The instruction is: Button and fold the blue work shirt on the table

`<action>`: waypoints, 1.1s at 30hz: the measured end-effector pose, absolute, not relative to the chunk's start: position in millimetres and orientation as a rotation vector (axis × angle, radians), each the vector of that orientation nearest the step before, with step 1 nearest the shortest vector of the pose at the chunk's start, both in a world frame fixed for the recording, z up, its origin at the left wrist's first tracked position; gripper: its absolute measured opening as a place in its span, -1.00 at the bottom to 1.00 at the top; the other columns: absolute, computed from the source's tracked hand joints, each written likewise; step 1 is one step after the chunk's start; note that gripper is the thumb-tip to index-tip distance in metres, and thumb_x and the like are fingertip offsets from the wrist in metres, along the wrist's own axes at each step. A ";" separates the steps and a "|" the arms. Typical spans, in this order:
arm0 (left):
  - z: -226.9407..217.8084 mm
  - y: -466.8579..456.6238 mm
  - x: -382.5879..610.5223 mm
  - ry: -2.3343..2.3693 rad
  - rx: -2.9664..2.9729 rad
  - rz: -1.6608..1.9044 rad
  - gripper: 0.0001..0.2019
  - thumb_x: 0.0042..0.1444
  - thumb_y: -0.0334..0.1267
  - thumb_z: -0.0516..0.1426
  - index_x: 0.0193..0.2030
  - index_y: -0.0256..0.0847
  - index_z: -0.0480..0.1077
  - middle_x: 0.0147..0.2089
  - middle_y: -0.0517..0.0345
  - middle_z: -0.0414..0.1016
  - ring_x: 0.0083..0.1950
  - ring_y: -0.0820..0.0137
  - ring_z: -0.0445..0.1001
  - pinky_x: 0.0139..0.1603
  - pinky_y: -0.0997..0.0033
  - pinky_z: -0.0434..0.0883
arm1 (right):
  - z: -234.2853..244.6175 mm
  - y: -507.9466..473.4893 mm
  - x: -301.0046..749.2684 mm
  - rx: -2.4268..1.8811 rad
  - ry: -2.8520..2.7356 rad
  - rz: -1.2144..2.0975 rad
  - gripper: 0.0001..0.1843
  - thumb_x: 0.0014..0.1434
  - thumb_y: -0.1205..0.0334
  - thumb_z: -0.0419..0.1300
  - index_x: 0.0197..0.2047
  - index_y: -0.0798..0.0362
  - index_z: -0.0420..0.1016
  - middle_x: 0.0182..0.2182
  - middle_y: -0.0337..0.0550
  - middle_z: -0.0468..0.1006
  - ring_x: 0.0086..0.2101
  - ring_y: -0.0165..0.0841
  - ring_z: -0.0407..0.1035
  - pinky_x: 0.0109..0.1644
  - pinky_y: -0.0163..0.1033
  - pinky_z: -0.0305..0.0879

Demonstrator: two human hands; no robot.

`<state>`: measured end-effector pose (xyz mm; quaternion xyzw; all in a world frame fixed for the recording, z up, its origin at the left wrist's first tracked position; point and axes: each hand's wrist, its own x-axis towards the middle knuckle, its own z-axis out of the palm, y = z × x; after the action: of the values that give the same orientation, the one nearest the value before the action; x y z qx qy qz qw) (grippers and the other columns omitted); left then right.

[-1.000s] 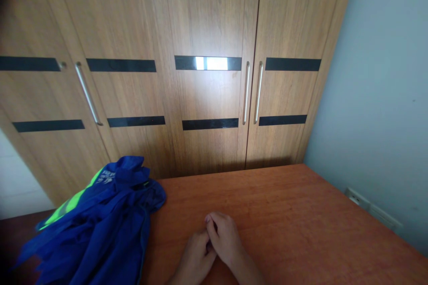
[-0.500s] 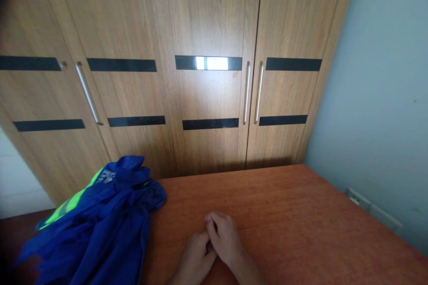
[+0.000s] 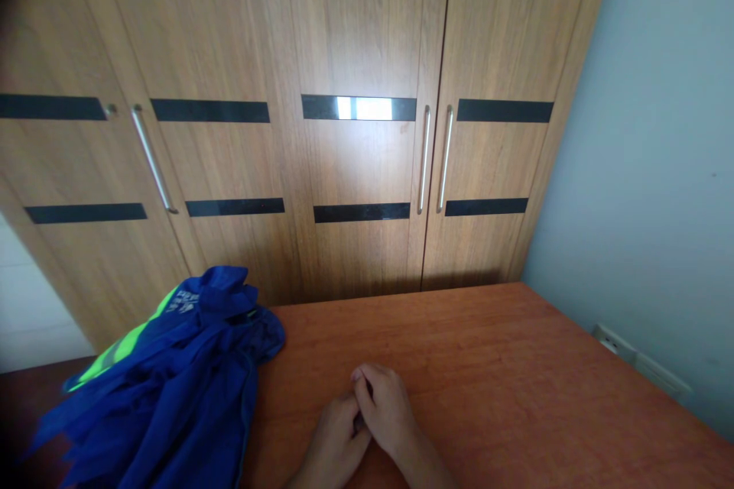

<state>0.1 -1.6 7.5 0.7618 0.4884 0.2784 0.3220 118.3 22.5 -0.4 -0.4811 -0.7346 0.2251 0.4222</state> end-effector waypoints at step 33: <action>7.2 -2.2 0.0 1.257 2.001 0.772 -0.71 -0.02 -0.51 -0.03 -0.25 -0.26 0.46 -0.25 0.06 0.56 -0.31 0.39 0.45 -0.32 0.48 0.25 | 1.3 21.6 119.0 -1.224 -1.848 0.571 -0.65 0.30 0.22 -0.09 -0.36 0.04 0.48 -0.42 -0.18 0.54 -0.36 -0.36 0.43 -0.23 -0.31 0.24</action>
<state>0.0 -2.2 7.2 0.7622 0.4787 0.2938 0.3218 119.0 21.6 1.3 -0.4867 -0.7352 0.2271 0.4136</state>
